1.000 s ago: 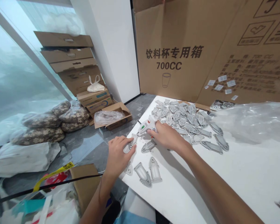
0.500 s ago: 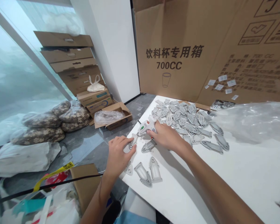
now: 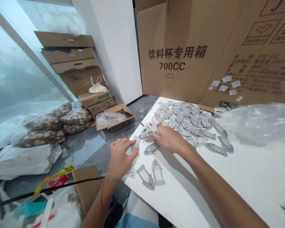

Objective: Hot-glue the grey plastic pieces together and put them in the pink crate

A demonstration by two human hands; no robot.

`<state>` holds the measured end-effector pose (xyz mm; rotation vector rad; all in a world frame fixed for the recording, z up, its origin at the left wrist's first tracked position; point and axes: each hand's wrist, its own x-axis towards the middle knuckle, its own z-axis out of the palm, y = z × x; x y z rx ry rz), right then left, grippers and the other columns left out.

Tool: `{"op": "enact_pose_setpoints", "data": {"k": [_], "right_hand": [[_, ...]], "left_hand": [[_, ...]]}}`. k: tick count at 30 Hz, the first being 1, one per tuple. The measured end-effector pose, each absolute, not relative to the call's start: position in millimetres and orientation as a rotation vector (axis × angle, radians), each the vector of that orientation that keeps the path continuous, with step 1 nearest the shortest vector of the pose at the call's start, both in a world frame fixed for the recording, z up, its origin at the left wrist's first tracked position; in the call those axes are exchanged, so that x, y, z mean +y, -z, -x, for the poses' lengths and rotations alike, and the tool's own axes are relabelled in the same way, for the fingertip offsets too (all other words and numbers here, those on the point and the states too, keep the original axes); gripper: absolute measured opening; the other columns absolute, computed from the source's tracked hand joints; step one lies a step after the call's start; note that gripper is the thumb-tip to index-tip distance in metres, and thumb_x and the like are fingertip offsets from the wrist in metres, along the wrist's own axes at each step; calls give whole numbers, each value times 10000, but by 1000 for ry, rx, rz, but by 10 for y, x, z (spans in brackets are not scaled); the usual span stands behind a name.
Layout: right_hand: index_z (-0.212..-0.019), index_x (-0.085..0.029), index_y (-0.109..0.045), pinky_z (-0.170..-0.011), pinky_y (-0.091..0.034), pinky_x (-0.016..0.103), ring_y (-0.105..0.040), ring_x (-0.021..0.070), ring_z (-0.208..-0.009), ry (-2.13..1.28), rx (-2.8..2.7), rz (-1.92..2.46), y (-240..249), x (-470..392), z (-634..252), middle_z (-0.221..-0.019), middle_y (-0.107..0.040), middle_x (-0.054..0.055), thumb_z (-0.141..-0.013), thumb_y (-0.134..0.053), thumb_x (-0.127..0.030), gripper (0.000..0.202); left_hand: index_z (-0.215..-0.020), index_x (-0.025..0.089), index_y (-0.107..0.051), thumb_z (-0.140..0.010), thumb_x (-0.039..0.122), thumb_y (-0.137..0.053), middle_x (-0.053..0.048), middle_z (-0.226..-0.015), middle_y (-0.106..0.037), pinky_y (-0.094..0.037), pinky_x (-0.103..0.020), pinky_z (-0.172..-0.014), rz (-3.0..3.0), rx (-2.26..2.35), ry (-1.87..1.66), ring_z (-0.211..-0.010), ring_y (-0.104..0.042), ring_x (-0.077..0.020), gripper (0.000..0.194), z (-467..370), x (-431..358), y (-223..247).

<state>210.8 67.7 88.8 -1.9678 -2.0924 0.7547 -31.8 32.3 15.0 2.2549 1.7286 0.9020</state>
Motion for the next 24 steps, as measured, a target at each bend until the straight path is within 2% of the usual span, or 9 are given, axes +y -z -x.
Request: {"op": "enact_pose_setpoints", "data": {"k": [24], "right_hand": [[-963,-229,-505,-785,-442,354,-704,329,-1038,-772,-2080,1963,-830,721,-2136,-1138,-730,143,-1074,-509,-570,358]], "left_hand": [[-1124,286,-793,-958,252,-809,5,-1101,-793,-379,-483,-1090,-2241,1736,-893,-1132,-684,-255,170,313,325,-171]]}}
